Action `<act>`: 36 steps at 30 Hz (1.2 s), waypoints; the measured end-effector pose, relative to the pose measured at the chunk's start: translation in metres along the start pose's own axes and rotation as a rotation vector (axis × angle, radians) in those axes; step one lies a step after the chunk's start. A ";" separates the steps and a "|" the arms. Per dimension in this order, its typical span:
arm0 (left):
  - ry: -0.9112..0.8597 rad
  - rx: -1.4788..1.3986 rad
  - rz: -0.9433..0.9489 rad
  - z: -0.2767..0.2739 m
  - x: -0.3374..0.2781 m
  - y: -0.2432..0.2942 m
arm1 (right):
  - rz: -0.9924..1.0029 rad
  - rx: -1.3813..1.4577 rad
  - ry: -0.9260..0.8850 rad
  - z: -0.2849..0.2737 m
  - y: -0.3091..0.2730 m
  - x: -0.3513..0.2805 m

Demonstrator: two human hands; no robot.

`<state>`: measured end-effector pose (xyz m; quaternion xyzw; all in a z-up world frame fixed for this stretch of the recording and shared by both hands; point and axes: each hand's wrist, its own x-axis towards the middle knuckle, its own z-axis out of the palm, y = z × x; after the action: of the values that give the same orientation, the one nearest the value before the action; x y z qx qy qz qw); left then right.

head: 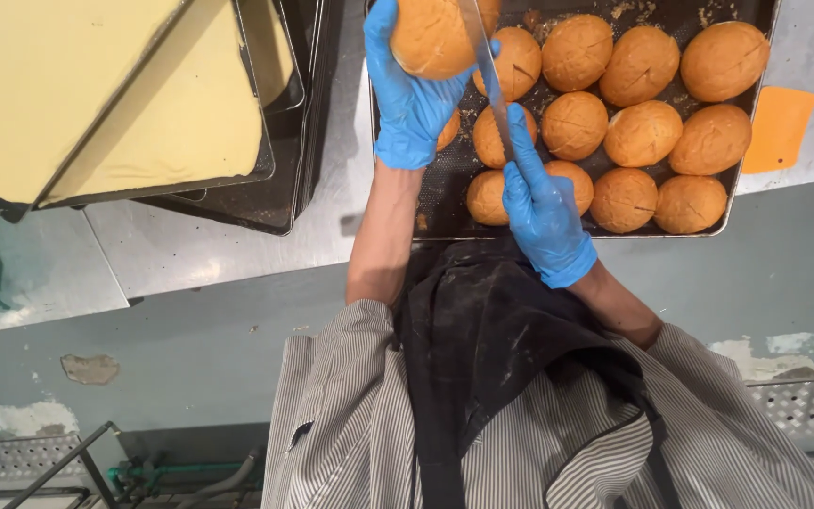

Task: The recorder is using a serrated bread knife to slice baked buns crosswise on a baking tray.

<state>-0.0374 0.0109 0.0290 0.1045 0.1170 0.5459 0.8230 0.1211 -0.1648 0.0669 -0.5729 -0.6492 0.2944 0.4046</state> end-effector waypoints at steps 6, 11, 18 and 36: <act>0.108 -0.086 0.095 -0.032 0.018 -0.001 | 0.170 0.083 -0.107 -0.008 -0.010 -0.012; 0.154 -0.075 0.093 -0.025 0.020 -0.010 | 0.023 -0.029 -0.033 0.000 -0.004 0.018; -0.090 -0.044 0.129 -0.030 0.029 0.030 | -0.032 0.050 -0.089 -0.004 -0.002 0.001; 0.176 0.450 0.356 -0.104 0.044 0.032 | -0.068 -0.017 -0.076 0.000 -0.007 0.013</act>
<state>-0.0803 0.0682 -0.0638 0.2553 0.2860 0.6489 0.6572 0.1173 -0.1530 0.0750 -0.5423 -0.6858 0.2963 0.3846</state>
